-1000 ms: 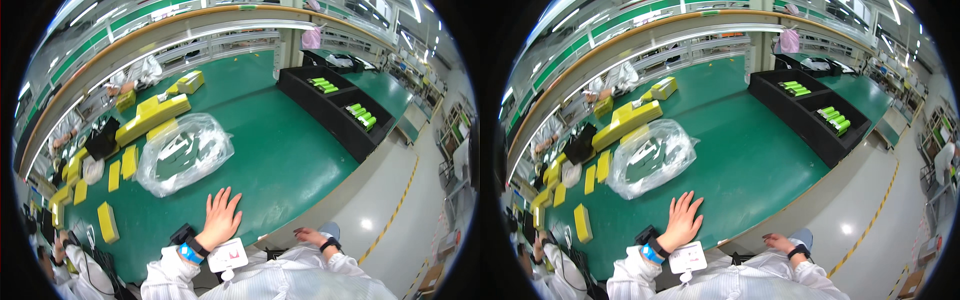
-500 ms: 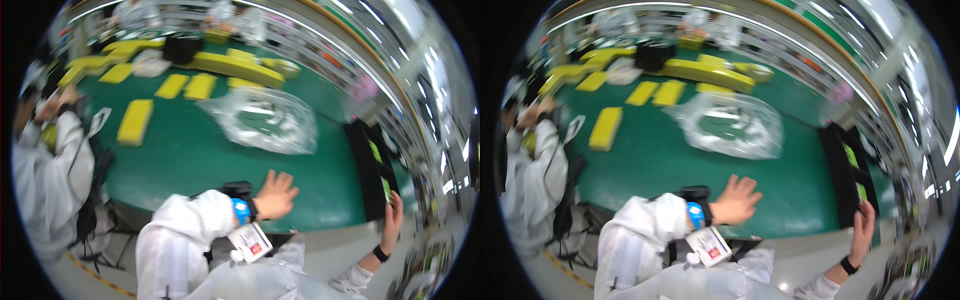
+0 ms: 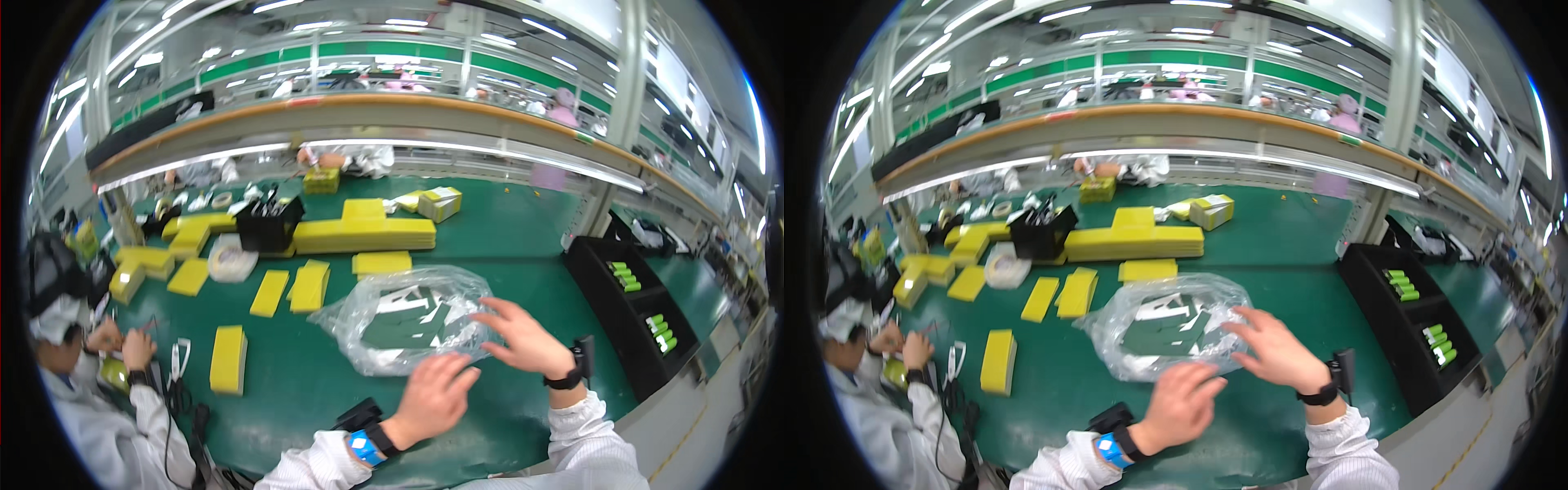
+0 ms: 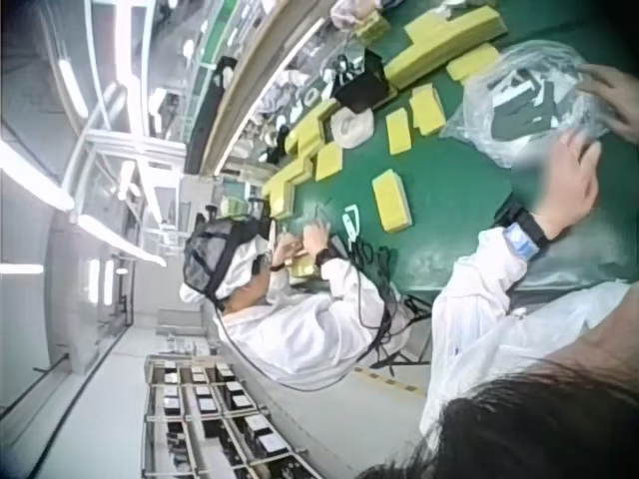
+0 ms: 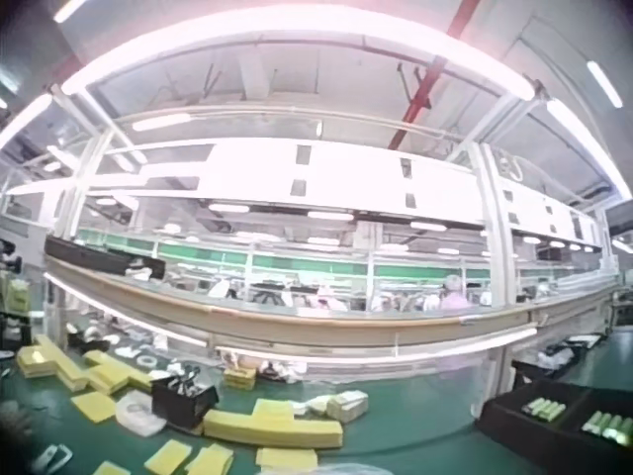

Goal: The person is assembling battery packs by arranging cylindrical batteries into holders and applying adhesive strips and components.

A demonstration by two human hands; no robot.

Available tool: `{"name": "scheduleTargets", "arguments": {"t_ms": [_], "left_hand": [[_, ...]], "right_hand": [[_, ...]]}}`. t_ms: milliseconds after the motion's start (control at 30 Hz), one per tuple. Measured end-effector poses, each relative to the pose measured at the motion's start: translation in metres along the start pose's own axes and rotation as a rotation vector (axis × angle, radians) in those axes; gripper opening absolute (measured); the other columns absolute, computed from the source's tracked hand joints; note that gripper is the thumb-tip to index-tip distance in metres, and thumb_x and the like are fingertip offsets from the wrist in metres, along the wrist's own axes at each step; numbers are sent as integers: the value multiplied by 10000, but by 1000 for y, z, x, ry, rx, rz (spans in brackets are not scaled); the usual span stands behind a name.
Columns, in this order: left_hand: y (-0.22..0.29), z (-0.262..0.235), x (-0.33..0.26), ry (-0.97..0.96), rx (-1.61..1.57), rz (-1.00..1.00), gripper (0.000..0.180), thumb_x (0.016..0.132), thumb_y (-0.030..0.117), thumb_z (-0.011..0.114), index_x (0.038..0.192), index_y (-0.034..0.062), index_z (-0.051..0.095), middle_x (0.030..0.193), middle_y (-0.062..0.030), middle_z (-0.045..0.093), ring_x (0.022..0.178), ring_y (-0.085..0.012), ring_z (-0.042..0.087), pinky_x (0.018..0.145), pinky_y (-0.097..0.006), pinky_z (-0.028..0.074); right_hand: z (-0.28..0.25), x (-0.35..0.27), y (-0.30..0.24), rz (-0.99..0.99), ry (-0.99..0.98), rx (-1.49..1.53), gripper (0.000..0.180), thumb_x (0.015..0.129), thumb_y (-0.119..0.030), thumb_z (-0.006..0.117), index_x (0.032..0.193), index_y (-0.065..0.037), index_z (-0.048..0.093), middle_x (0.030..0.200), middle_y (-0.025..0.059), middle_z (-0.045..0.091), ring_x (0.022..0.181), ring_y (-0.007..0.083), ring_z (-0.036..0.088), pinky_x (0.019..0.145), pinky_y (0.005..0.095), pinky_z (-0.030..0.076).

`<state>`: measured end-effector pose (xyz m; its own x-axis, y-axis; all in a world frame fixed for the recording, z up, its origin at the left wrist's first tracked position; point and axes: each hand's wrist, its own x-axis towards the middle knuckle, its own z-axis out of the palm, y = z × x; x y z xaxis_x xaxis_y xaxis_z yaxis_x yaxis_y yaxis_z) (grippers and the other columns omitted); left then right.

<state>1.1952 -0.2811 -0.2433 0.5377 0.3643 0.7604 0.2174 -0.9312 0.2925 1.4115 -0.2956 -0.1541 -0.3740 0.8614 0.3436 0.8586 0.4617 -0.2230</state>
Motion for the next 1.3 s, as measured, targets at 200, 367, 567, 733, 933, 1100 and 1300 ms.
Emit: {"name": "scheduleTargets", "arguments": {"t_ms": [200, 367, 567, 733, 933, 1100, 1300], "left_hand": [[-82, -4, -10, -9, 374, -203, 299, 767, 103, 614, 1061, 50, 604, 1099, -121, 590, 1046, -298, 549, 989, -466, 364], [-102, 15, -18, -149, 243, -275, 113, 781, 92, 599, 883, 54, 570, 1079, -114, 598, 996, -311, 544, 912, -458, 378], [-114, 14, -25, -210, 293, -251, 127, 774, 77, 586, 887, 32, 552, 1119, -161, 570, 1055, -358, 502, 932, -475, 354], [-96, 10, -14, -385, 326, -307, 215, 908, 160, 502, 1053, 24, 587, 1221, -213, 552, 1124, -403, 488, 980, -484, 356], [-86, 14, -20, -204, 333, -239, 252, 904, 156, 517, 1076, -16, 580, 1114, -234, 579, 1040, -407, 513, 914, -482, 389], [-35, 40, -14, -188, 353, 36, 407, 895, 146, 521, 1256, -35, 466, 1303, -266, 451, 1237, -441, 404, 1046, -594, 276], [58, 98, 3, -440, -23, 186, 385, 816, 103, 581, 1187, 28, 513, 1305, -219, 469, 1256, -419, 392, 1065, -602, 234]], "right_hand": [[98, 15, 51, -185, 10, 143, 302, 846, -216, 642, 1094, -51, 596, 1170, 163, 554, 1079, 352, 538, 913, 427, 459], [108, 5, 78, 19, 20, -8, 342, 844, -363, 635, 973, -47, 602, 1016, 147, 559, 965, 318, 551, 828, 406, 464], [108, 9, 91, -50, 143, 91, 336, 834, -328, 657, 1017, -49, 612, 1020, 136, 567, 995, 314, 542, 847, 418, 455], [0, -42, 54, -30, 187, 265, 349, 863, -250, 653, 1133, -47, 565, 1159, 125, 539, 1050, 299, 539, 885, 405, 442], [-97, -167, 81, 198, 397, -105, 325, 861, -269, 636, 1103, -55, 599, 1115, 139, 580, 1027, 318, 564, 902, 401, 458], [-177, -282, 212, 812, 408, -231, 429, 888, -364, 578, 1142, -22, 619, 1157, 171, 593, 1110, 351, 549, 955, 402, 448], [-200, -367, 338, 1385, 15, -318, 643, 905, -571, 412, 1029, -9, 701, 1126, 223, 642, 1146, 390, 553, 998, 447, 421]]}}
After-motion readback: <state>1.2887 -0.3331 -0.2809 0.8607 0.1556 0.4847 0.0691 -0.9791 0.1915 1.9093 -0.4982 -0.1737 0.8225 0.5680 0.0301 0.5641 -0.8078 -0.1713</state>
